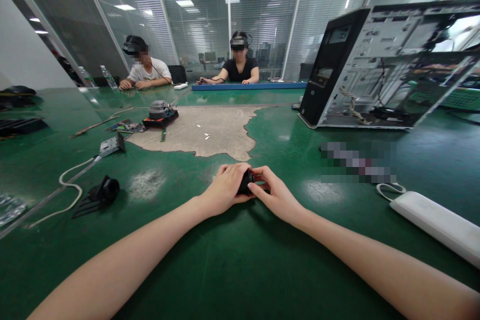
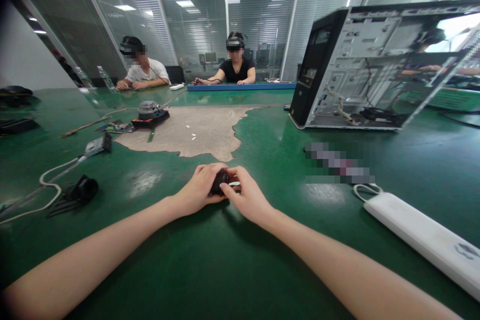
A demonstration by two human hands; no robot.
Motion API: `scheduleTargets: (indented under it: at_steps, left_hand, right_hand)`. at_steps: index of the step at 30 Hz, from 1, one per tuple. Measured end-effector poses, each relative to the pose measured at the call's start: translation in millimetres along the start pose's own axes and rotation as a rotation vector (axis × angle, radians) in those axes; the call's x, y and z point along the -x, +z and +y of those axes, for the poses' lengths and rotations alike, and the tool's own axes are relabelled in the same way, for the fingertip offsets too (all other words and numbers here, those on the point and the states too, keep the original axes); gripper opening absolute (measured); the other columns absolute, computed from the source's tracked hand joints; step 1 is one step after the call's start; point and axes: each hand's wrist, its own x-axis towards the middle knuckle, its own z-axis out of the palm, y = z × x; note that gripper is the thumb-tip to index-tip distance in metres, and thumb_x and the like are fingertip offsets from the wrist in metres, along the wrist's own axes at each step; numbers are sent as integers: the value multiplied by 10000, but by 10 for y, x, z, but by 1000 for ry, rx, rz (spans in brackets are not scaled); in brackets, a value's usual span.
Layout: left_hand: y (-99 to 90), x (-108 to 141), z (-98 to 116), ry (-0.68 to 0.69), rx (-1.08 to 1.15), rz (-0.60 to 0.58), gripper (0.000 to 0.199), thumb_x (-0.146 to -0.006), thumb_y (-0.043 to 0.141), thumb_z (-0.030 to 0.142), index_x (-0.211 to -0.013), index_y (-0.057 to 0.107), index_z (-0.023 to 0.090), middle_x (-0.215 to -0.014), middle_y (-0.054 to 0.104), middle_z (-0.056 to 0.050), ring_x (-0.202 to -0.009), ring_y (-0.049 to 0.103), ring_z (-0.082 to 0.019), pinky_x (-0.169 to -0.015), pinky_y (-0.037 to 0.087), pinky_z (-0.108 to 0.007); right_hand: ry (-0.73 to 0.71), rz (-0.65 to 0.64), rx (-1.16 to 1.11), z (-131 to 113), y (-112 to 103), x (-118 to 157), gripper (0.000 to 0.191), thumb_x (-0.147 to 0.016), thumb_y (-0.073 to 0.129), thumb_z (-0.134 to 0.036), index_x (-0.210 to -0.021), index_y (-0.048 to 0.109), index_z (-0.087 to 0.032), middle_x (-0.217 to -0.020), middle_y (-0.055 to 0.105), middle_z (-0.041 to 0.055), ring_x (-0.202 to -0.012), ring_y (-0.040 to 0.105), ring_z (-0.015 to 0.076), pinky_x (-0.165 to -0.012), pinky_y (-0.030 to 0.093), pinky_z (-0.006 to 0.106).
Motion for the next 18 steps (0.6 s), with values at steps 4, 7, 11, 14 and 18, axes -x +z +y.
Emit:
scheduleTargets:
  at_steps: [4,7,11,14,18]
  left_hand:
    - [-4,3,5,8,1,10,579,-724,630,245,-1178,274,200,-1167,484,-100,-1080,448,-248,-881,312,-399]
    - [-2,2,5,8,-4,7,600,-720,638,258,-1187,267,200,-1175,479,-104,-1078,449,-253,-880,312,-402]
    - [8,-1,-3,0,-8,5,602,-710,648,260,-1181,279,196,-1166,481,-103,-1078,448,-255,-879,314,-400]
    - [15,2,-7,2,2,5,585,-715,644,258,-1173,287,193,-1160,483,-101,-1083,445,-251,-884,312,-395]
    - [20,9,-10,6,4,10,582,-719,635,263,-1178,282,197,-1164,481,-106,-1086,444,-255,-885,310,-400]
  right_hand:
    - [-40,13,-31,-11,-1,9,176,-801,508,-211,-975,476,-217,-963,515,34,-913,561,165,-710,535,298]
    - [-76,38,-20,19,-2,10,142,-807,504,-227,-948,491,-221,-968,517,34,-943,547,172,-727,532,300]
    - [-56,42,-1,60,1,1,198,-796,520,-214,-987,468,-214,-988,519,47,-967,542,182,-735,529,318]
    - [-13,31,-8,55,8,-7,254,-794,518,-202,-1037,444,-203,-1035,512,67,-943,554,175,-738,528,329]
    - [2,11,15,20,10,-1,222,-798,503,-204,-1017,466,-198,-1004,513,65,-903,562,173,-709,534,327]
